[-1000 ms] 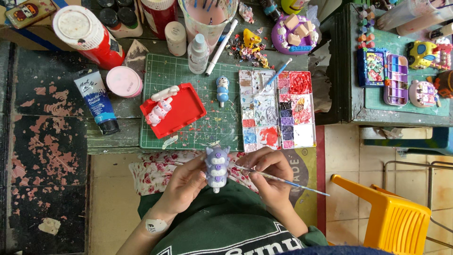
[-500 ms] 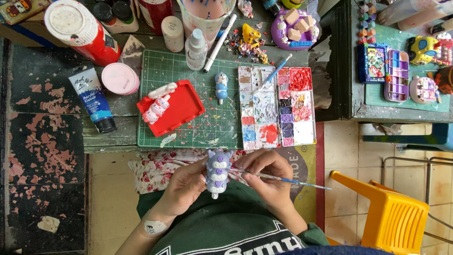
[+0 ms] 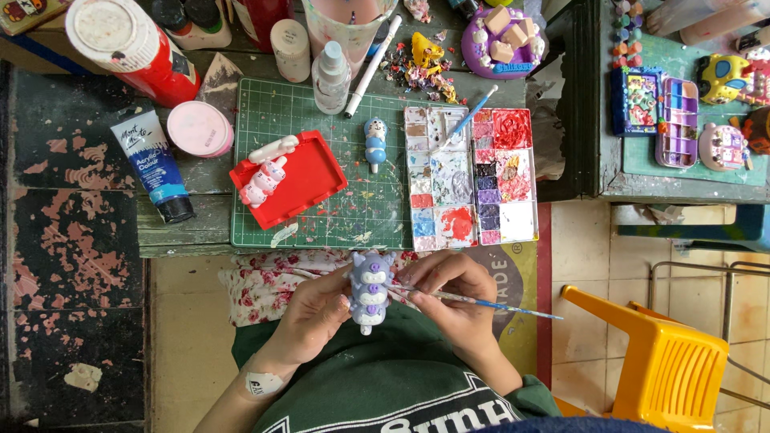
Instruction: The person paints a small purple figurine with a fine brush, applying white and purple paint to its surface. They repeatedly dip the brush into a water container and reload paint from a palette while rotating the figurine to reach different areas.
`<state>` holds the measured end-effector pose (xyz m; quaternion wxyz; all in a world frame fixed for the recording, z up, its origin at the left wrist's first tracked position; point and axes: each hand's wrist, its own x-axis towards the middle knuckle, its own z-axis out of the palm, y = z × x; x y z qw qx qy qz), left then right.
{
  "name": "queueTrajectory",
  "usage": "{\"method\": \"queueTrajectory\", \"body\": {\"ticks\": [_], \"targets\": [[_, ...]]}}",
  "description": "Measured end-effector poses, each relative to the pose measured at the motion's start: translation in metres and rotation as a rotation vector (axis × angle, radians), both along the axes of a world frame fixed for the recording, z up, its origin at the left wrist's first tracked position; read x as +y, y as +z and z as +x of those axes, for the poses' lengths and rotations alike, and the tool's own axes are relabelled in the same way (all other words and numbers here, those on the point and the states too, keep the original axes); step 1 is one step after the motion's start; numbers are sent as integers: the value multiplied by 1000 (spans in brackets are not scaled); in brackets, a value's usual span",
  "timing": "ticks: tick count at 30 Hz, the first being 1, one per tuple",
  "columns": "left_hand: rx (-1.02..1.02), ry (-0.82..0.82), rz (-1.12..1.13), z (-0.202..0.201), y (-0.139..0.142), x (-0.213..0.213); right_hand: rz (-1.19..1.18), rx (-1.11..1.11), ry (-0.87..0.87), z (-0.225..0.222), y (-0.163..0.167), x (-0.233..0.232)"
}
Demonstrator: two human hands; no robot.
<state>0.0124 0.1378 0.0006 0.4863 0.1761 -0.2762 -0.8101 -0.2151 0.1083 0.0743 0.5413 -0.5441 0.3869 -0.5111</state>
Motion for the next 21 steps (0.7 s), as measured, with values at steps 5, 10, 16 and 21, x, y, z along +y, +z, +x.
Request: {"method": "queueTrajectory", "body": {"ticks": [5, 10, 16, 21], "targets": [[-35, 2, -6, 0, 3, 0, 8, -7, 2, 1, 2, 0], [-30, -1, -12, 0, 4, -1, -3, 22, -2, 2, 5, -2], [-27, -4, -5, 0, 5, -1, 3, 21, -9, 2, 6, -2], [-46, 2, -23, 0, 6, -3, -7, 36, -21, 2, 5, -2]]}}
